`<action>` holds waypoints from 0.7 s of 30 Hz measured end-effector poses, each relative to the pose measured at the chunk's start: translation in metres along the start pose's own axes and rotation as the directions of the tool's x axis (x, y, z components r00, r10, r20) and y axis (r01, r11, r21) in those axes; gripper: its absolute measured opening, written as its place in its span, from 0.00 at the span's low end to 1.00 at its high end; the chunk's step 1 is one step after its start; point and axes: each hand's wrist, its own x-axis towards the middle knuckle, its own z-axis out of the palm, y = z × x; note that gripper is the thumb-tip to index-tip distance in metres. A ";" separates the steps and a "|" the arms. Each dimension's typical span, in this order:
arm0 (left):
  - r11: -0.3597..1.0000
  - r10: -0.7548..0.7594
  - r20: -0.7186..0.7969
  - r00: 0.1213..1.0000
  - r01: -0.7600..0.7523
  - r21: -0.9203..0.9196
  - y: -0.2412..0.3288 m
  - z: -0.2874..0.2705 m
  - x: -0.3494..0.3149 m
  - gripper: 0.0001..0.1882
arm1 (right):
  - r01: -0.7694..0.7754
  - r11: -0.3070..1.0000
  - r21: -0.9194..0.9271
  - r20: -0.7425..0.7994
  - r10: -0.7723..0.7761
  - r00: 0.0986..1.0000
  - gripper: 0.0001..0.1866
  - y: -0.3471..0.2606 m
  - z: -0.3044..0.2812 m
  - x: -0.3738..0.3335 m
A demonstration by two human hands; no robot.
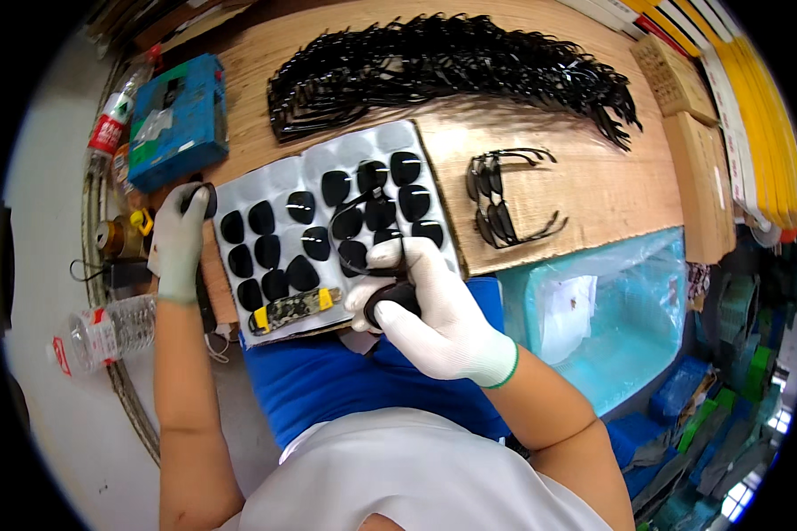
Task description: The person assembles sunglasses by inserting black lenses into black frames. They pick up a frame, insert a lens into each side, and place the completed pair on the table. The process is repeated for multiple units.
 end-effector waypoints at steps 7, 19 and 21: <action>0.688 0.060 0.547 0.835 0.362 -0.629 0.116 0.014 -0.125 0.13 | 0.121 0.878 -0.462 0.051 -0.110 0.993 0.15 0.010 0.022 0.014; 0.459 0.199 0.668 0.717 0.533 -0.710 0.120 0.009 -0.133 0.15 | -0.173 0.982 -0.075 0.138 0.182 0.973 0.13 0.001 0.006 0.001; 0.510 0.183 0.653 0.735 0.497 -0.702 0.122 0.009 -0.138 0.15 | -0.232 0.972 -0.038 0.132 0.235 0.963 0.13 -0.003 0.007 -0.001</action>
